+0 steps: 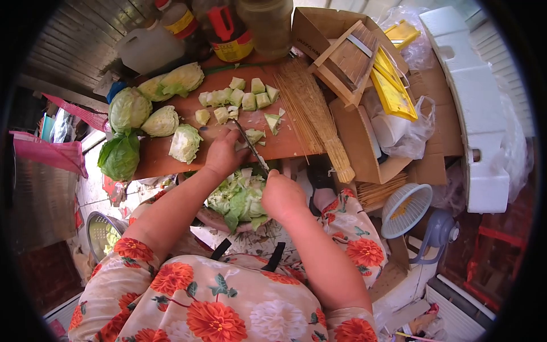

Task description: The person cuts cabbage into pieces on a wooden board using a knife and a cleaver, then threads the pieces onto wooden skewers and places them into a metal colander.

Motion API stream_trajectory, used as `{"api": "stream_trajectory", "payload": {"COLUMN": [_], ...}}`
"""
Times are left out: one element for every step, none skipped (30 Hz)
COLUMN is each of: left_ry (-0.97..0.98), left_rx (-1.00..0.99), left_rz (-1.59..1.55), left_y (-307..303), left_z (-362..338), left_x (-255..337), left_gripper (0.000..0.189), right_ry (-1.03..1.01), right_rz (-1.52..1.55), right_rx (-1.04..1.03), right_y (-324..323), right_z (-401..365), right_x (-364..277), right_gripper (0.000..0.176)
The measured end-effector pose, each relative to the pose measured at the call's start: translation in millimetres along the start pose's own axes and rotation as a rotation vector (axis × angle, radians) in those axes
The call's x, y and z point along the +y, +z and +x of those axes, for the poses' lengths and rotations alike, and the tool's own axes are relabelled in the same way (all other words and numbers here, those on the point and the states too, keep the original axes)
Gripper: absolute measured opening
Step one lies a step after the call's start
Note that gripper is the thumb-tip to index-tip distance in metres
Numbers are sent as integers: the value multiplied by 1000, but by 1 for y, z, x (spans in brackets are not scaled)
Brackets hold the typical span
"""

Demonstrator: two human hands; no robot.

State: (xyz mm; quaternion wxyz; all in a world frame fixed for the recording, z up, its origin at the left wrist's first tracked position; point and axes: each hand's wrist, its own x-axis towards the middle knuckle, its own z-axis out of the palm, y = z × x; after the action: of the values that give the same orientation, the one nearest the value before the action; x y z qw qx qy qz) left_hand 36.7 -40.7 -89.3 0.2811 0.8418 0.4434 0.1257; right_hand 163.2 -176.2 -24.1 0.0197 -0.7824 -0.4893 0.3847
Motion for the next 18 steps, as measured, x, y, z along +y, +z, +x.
{"api": "stream_trajectory", "payload": {"left_ry": [5,9,10,11,12,26,40,40,3,-34,-32,-21,-11,-12,19,49,47,54], "left_rx": [0,3,-15,-35,-35,-14,8,7,-4,-16,-16,20,56,56,88,121,124,112], "left_rz": [18,18,60,102,103,84,65,65,20,-25,-26,-29,-33,-35,-40,-43,-40,-87], "left_y": [0,-1,-3,-4,-3,-1,1,2,2,2,3,4,5,6,7,7,6,5], "left_z": [-1,-1,-2,-3,-4,-4,-3,-1,4,9,14,18,21,23,23,23,23,23], "left_x": [0,-1,0,0,-1,-2,-3,-5,-5,-5,-4,-3,-2,-2,-3,-4,-6,-8], "left_gripper": [27,27,29,31,31,31,30,30,29,29,29,28,27,27,26,25,25,23], "right_ry": [1,1,5,10,10,16,22,23,26,31,32,34,36,37,39,38,34,39], "right_rz": [7,6,26,48,49,53,56,56,61,65,65,81,95,94,102,111,111,87], "right_rx": [25,30,60,88,89,107,126,126,136,147,148,168,186,185,175,166,166,152], "right_y": [5,9,11,12,12,10,9,7,4,2,0,0,-1,-3,-7,-10,-11,-12], "right_z": [-1,-1,-2,-3,-3,-3,-3,-2,-1,1,3,5,7,7,6,5,6,7], "right_x": [2,5,6,7,8,9,10,11,13,14,15,16,17,17,16,15,14,14], "right_gripper": [26,26,26,26,26,26,26,26,26,26,26,26,27,27,27,27,27,28]}}
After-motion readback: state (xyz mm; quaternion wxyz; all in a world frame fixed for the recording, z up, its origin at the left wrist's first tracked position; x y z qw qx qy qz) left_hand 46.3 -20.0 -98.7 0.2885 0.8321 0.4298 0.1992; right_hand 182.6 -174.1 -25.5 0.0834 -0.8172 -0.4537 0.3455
